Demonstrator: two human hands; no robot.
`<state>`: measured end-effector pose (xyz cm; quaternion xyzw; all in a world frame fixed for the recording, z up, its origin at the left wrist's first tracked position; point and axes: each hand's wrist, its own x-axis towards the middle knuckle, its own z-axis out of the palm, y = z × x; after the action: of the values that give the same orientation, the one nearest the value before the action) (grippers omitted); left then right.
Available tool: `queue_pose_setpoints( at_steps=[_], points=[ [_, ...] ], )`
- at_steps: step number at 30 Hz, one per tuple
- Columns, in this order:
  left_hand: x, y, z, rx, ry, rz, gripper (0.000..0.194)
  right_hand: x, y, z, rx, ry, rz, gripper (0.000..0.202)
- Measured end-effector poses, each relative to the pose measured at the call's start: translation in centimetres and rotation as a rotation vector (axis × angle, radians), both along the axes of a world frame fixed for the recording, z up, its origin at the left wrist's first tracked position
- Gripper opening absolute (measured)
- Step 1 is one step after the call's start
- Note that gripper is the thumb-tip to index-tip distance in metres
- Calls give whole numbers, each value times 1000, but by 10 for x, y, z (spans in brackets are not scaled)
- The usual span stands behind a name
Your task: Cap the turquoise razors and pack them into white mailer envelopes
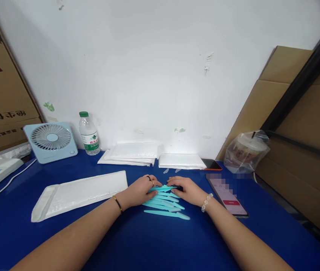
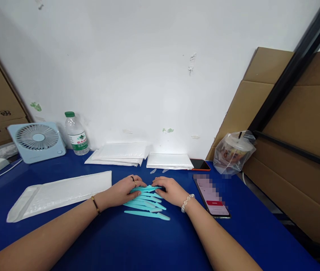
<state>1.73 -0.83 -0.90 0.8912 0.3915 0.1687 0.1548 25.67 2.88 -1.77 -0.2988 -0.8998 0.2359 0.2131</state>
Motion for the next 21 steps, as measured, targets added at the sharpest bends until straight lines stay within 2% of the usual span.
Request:
queue_pose_setpoints(
  at_steps=[21],
  points=[
    [0,1,-1,4,-1,-4,32,0,0,-1,6,2,-9,29]
  ],
)
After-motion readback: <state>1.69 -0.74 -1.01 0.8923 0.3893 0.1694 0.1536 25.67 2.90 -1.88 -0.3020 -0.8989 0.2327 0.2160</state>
